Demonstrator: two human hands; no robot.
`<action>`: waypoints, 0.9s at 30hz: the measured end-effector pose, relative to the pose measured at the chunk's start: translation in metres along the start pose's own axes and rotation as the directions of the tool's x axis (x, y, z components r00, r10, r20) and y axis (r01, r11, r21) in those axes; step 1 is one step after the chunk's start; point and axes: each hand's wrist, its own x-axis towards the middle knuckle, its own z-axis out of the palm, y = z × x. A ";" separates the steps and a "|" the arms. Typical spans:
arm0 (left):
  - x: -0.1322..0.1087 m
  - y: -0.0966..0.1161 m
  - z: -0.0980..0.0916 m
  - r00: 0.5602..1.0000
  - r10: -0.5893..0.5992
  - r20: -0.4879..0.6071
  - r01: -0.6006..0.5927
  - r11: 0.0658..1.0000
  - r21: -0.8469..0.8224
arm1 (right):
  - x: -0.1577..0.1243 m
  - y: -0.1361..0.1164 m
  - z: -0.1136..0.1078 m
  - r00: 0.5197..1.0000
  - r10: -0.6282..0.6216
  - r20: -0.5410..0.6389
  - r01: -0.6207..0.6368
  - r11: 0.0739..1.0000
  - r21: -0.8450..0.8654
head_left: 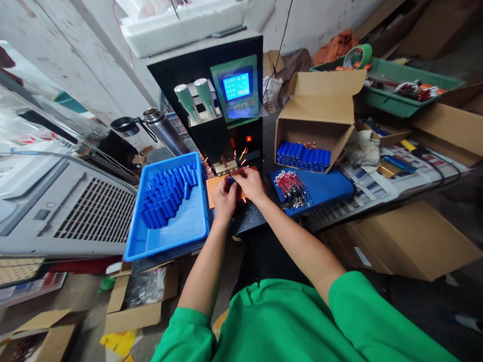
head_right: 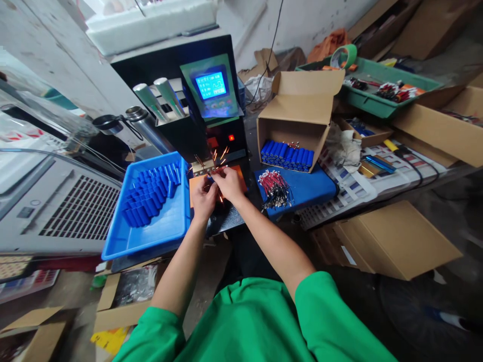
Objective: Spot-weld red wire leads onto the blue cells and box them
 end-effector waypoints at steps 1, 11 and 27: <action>0.000 0.000 0.000 1.000 0.002 0.000 -0.002 1.000 0.000 | 0.000 0.001 -0.001 1.000 -0.005 0.012 0.005 1.000 0.005; 0.002 -0.001 0.001 0.999 0.033 -0.010 -0.033 0.999 0.000 | -0.002 0.015 -0.015 0.994 -0.075 0.074 0.078 0.996 -0.040; -0.005 0.009 -0.015 0.995 0.020 -0.099 -0.028 0.997 -0.079 | -0.004 0.006 -0.026 0.983 0.043 0.176 -0.095 0.951 0.296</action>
